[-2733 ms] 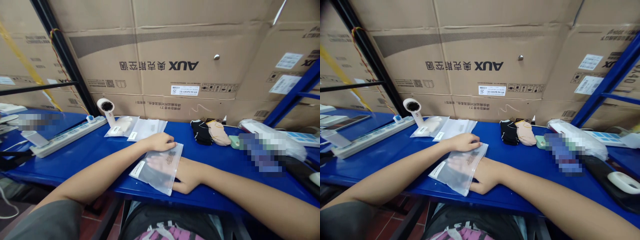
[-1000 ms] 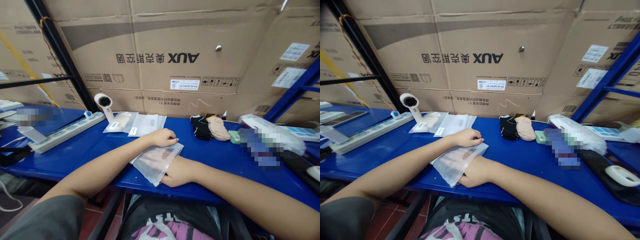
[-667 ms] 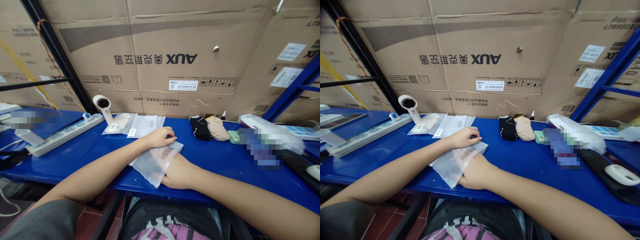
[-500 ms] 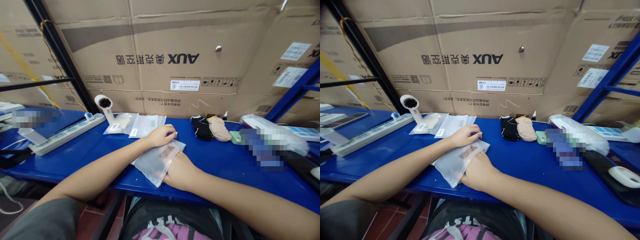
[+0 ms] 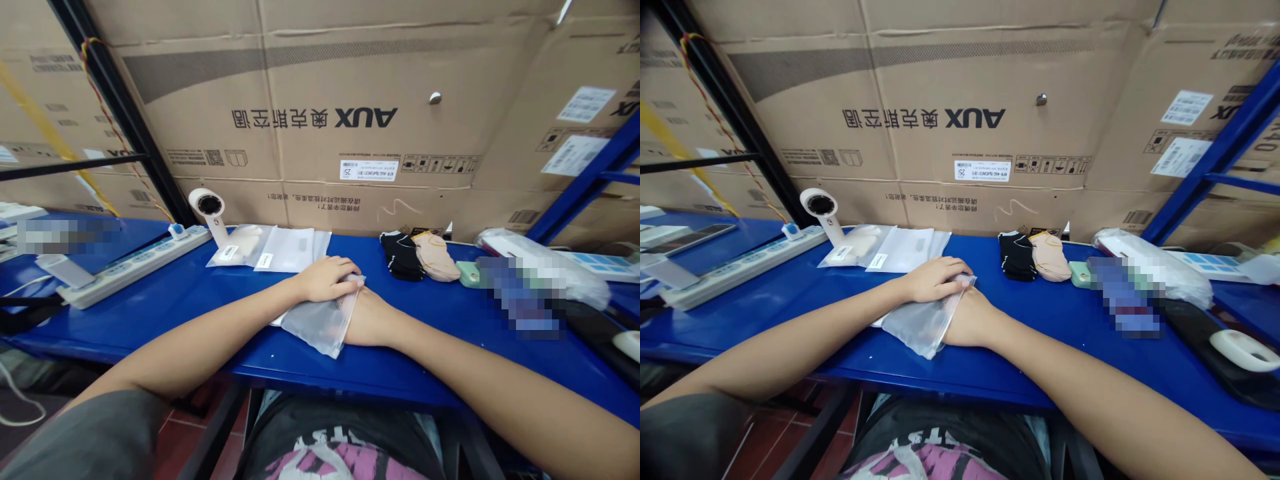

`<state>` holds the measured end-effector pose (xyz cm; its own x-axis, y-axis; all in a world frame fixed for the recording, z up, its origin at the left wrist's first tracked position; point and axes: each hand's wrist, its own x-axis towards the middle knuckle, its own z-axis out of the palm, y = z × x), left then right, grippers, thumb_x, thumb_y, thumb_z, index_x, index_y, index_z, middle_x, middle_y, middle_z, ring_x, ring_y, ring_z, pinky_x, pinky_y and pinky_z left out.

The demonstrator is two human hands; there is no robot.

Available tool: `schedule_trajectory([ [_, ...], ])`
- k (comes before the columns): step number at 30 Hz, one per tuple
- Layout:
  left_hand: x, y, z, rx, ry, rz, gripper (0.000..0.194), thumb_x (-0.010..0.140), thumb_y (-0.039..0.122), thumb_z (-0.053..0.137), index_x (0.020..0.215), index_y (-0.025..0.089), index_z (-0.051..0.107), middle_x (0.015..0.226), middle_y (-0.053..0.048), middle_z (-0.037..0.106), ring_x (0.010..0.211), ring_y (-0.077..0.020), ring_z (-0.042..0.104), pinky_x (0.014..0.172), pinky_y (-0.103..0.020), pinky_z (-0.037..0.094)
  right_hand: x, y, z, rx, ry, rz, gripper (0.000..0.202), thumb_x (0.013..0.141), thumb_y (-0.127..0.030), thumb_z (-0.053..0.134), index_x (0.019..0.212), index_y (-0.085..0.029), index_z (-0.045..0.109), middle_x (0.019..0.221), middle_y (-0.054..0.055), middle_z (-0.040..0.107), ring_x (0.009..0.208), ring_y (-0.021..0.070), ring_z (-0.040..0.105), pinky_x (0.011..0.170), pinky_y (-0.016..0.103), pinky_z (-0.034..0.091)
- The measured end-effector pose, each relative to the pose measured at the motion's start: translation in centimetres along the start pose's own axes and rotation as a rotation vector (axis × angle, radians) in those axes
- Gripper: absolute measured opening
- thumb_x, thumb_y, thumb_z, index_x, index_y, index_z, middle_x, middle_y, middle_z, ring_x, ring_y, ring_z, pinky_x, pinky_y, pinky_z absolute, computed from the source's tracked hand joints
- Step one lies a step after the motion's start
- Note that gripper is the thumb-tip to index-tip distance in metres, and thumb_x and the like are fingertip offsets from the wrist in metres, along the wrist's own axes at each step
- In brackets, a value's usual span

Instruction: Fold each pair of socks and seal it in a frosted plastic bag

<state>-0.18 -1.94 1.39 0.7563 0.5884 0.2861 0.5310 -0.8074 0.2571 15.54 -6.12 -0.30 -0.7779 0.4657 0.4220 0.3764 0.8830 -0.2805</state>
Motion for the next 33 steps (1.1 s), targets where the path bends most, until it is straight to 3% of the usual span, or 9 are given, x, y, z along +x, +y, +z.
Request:
schedule_trajectory([
  [2,0.1,0.1,0.3,-0.003,0.048,-0.089,0.044,0.099,0.048,0.04,0.118,0.018,0.064,0.117,-0.011,0.068,0.108,-0.0263,0.062,0.096,-0.041,0.045,-0.1,1.3,-1.3,0.14,-0.125,-0.061,0.043,0.083,-0.027,0.066,0.125,-0.017,0.066,0.136,0.013,0.062,0.127,0.0292,0.056,0.109,0.042,0.042],
  [5,0.5,0.2,0.6,-0.076,0.123,-0.191,0.047,0.101,0.048,0.035,0.115,0.015,0.066,0.115,-0.012,0.07,0.109,-0.026,0.062,0.097,-0.04,0.046,-0.6,3.6,-3.8,0.413,-0.291,0.06,0.04,0.086,-0.029,0.064,0.125,-0.021,0.066,0.131,0.008,0.066,0.116,0.0264,0.064,0.099,0.039,0.051],
  [10,1.6,0.5,-0.5,-0.287,0.22,-0.333,0.046,0.096,0.053,0.043,0.108,0.016,0.069,0.112,-0.01,0.071,0.105,-0.0246,0.064,0.092,-0.036,0.047,-2.0,5.8,-6.5,0.523,0.035,0.348,0.032,0.092,-0.036,0.052,0.112,-0.024,0.074,0.116,0.004,0.073,0.111,0.0258,0.065,0.104,0.046,0.046],
  [13,1.8,0.3,-2.3,-0.402,0.053,-0.557,0.048,0.082,0.063,0.06,0.087,0.016,0.071,0.087,-0.007,0.072,0.078,-0.0223,0.066,0.067,-0.031,0.048,-2.2,6.1,-6.9,0.472,0.211,0.462,0.028,0.086,-0.032,0.056,0.105,-0.024,0.075,0.112,0.005,0.074,0.11,0.0244,0.065,0.105,0.045,0.045],
  [15,1.6,0.1,-3.6,-0.48,-0.114,-0.635,0.047,0.071,0.063,0.071,0.072,0.016,0.066,0.069,-0.004,0.067,0.065,-0.0188,0.061,0.057,-0.028,0.042,-2.3,6.2,-7.0,0.441,0.226,0.524,0.026,0.083,-0.034,0.06,0.102,-0.023,0.075,0.111,0.007,0.073,0.106,0.0239,0.066,0.1,0.043,0.048],
  [17,1.0,-0.3,-4.5,-0.624,-0.148,-0.636,0.043,0.068,0.059,0.075,0.071,0.017,0.064,0.069,-0.002,0.065,0.065,-0.017,0.06,0.057,-0.027,0.042,-2.4,6.2,-7.2,0.466,0.181,0.608,0.029,0.083,-0.042,0.062,0.1,-0.021,0.074,0.108,0.008,0.073,0.098,0.0238,0.067,0.09,0.041,0.054],
  [23,-0.7,-1.4,-4.5,-0.881,0.232,-0.795,0.032,0.082,0.05,0.068,0.096,0.022,0.059,0.1,-0.005,0.071,0.087,-0.0198,0.068,0.069,-0.029,0.052,-2.7,5.8,-7.7,0.724,0.097,0.878,0.038,0.069,-0.054,0.079,0.086,-0.02,0.074,0.086,0.007,0.075,0.076,0.021,0.068,0.066,0.032,0.056],
  [30,0.2,-1.1,-2.0,-1.068,0.724,-0.813,0.032,0.084,0.035,0.072,0.104,0.021,0.051,0.095,-0.005,0.071,0.08,-0.0166,0.068,0.068,-0.029,0.056,-1.8,6.4,-5.9,1.082,0.702,0.815,0.037,0.053,-0.039,0.09,0.077,-0.019,0.07,0.075,0.003,0.072,0.065,0.0163,0.065,0.063,0.029,0.055],
  [33,0.3,-1.0,-0.8,-1.058,0.812,-0.752,0.038,0.087,0.038,0.066,0.116,0.022,0.048,0.103,-0.006,0.069,0.085,-0.0161,0.068,0.072,-0.028,0.056,-1.7,6.4,-5.8,1.158,0.762,0.77,0.036,0.06,-0.043,0.085,0.082,-0.019,0.07,0.078,0.004,0.073,0.07,0.0197,0.067,0.065,0.031,0.056],
])
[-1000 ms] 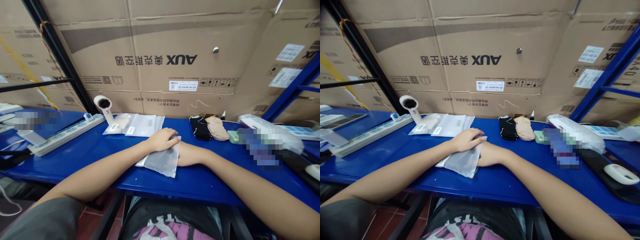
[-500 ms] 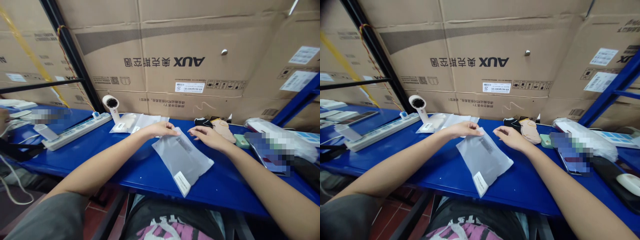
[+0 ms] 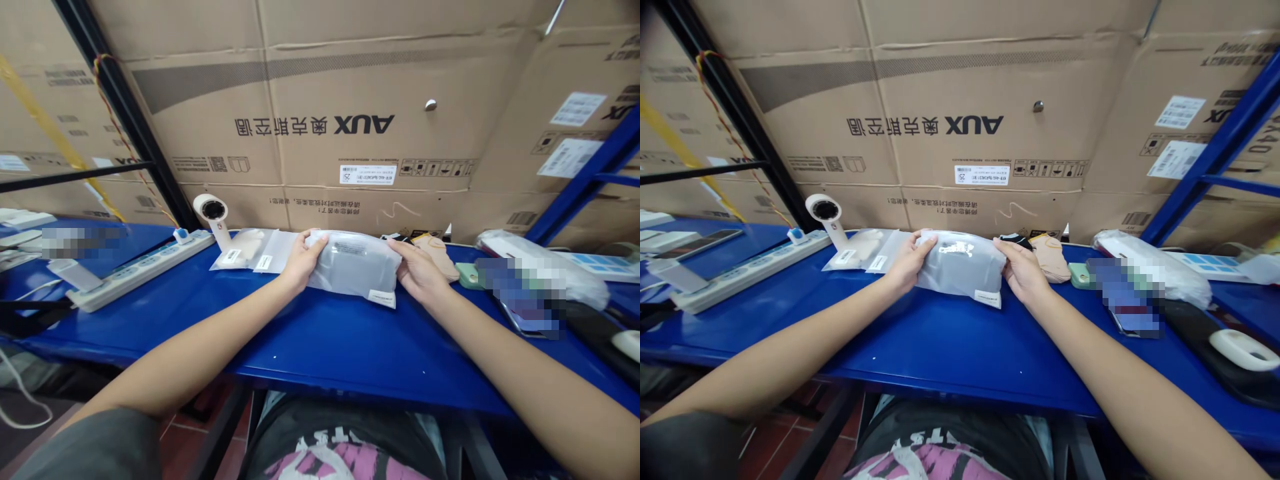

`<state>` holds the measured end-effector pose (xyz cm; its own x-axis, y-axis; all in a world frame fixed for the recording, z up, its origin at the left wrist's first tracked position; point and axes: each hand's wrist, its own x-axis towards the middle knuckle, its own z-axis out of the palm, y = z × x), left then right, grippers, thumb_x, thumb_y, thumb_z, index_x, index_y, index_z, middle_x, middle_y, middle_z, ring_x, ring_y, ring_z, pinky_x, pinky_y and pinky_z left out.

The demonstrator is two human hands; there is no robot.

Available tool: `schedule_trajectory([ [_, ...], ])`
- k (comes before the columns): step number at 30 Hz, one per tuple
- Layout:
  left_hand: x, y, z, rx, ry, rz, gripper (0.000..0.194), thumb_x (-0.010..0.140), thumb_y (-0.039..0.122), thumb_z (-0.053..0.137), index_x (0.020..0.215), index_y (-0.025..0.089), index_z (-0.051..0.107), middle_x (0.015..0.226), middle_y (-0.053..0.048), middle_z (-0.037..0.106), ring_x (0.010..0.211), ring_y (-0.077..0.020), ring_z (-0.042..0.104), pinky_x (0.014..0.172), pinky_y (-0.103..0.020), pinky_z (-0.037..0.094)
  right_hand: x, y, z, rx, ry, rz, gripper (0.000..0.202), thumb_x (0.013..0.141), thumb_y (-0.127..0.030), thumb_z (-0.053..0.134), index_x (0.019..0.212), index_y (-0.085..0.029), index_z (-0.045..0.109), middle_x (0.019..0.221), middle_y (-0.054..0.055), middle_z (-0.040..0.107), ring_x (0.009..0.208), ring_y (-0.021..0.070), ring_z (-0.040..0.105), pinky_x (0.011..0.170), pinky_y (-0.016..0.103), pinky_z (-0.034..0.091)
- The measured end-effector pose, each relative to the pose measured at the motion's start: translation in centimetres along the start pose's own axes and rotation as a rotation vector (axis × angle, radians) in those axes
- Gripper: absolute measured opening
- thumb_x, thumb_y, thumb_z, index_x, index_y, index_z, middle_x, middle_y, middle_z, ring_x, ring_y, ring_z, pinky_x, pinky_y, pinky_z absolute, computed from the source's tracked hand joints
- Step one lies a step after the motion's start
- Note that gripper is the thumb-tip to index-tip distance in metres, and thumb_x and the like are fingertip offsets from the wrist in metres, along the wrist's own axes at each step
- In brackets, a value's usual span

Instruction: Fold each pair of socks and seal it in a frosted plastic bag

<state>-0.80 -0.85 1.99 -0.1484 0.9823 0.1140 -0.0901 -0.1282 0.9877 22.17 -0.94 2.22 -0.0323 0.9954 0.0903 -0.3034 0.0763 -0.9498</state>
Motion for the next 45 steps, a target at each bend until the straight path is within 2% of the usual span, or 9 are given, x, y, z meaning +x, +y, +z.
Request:
schedule_trajectory([
  [4,0.1,-0.4,-0.4,0.219,0.043,0.159,0.043,0.092,0.04,0.057,0.128,0.023,0.041,0.11,-0.009,0.065,0.097,-0.0199,0.066,0.08,-0.034,0.056,0.0,-0.1,-0.4,-0.117,-0.003,-0.06,0.035,0.062,-0.047,0.083,0.077,-0.019,0.07,0.074,0.003,0.072,0.069,0.0178,0.065,0.064,0.03,0.054],
  [7,-0.2,1.0,-0.5,0.599,0.092,0.582,0.045,0.089,0.031,0.059,0.13,0.024,0.043,0.133,-0.012,0.055,0.126,-0.025,0.051,0.104,-0.044,0.044,0.1,0.4,-0.6,-0.245,-0.002,-0.148,0.04,0.062,-0.054,0.082,0.075,-0.018,0.071,0.072,0.001,0.07,0.065,0.0155,0.062,0.065,0.03,0.053],
  [9,-0.7,2.5,0.0,0.86,-0.03,0.831,0.034,0.093,0.031,0.054,0.126,0.024,0.05,0.139,-0.009,0.053,0.136,-0.027,0.04,0.114,-0.048,0.03,0.1,0.8,-0.5,-0.287,-0.038,-0.173,0.045,0.064,-0.06,0.078,0.08,-0.019,0.072,0.073,0.001,0.07,0.065,0.0163,0.061,0.066,0.031,0.053],
  [12,-1.5,4.3,1.7,1.073,-0.22,0.963,0.033,0.098,0.038,0.047,0.126,0.024,0.054,0.137,-0.007,0.057,0.138,-0.0276,0.037,0.118,-0.049,0.02,-0.1,1.2,-0.1,-0.355,-0.111,-0.256,0.046,0.069,-0.063,0.073,0.081,-0.019,0.072,0.073,0.001,0.069,0.067,0.0176,0.061,0.069,0.033,0.052],
  [17,-0.9,4.5,5.0,1.216,-0.515,0.934,0.032,0.102,0.038,0.036,0.105,0.021,0.063,0.106,-0.006,0.07,0.106,-0.0239,0.061,0.095,-0.04,0.04,-0.7,0.8,0.2,-0.512,-0.199,-0.428,0.039,0.077,-0.059,0.067,0.07,-0.02,0.069,0.075,0.002,0.069,0.074,0.0195,0.059,0.075,0.033,0.048],
  [23,-0.2,4.2,5.9,1.236,-0.543,0.961,0.031,0.104,0.035,0.032,0.096,0.019,0.058,0.094,-0.005,0.068,0.089,-0.02,0.063,0.08,-0.033,0.036,-0.8,0.1,0.0,-0.517,-0.219,-0.391,0.038,0.075,-0.054,0.067,0.059,-0.02,0.058,0.059,-0.002,0.056,0.062,0.0162,0.05,0.063,0.029,0.041],
  [32,2.7,5.2,1.3,1.222,-0.66,0.926,0.033,0.104,0.038,0.028,0.093,0.02,0.054,0.093,-0.003,0.066,0.088,-0.0194,0.06,0.077,-0.032,0.035,-0.3,-0.2,-0.9,-0.431,-0.111,-0.399,0.027,0.077,-0.037,0.061,0.055,-0.022,0.059,0.056,0.0,0.056,0.059,0.0169,0.05,0.061,0.03,0.039],
  [38,5.0,5.5,-3.9,1.053,-0.479,0.709,0.03,0.101,0.041,0.033,0.085,0.021,0.048,0.085,-0.003,0.062,0.081,-0.0188,0.06,0.073,-0.031,0.042,0.3,-0.5,-1.4,-0.303,0.112,-0.438,0.024,0.07,-0.035,0.063,0.051,-0.025,0.054,0.054,0.0,0.052,0.057,0.0178,0.048,0.057,0.03,0.042],
  [45,3.2,4.6,-5.2,0.624,-0.514,0.425,0.034,0.099,0.054,0.038,0.086,0.023,0.042,0.059,0.005,0.056,0.054,-0.013,0.062,0.058,-0.025,0.048,-0.6,-2.4,-1.2,-0.178,-0.216,-0.097,0.025,0.067,-0.045,0.065,0.059,-0.021,0.061,0.055,0.002,0.059,0.05,0.0169,0.052,0.046,0.029,0.044],
])
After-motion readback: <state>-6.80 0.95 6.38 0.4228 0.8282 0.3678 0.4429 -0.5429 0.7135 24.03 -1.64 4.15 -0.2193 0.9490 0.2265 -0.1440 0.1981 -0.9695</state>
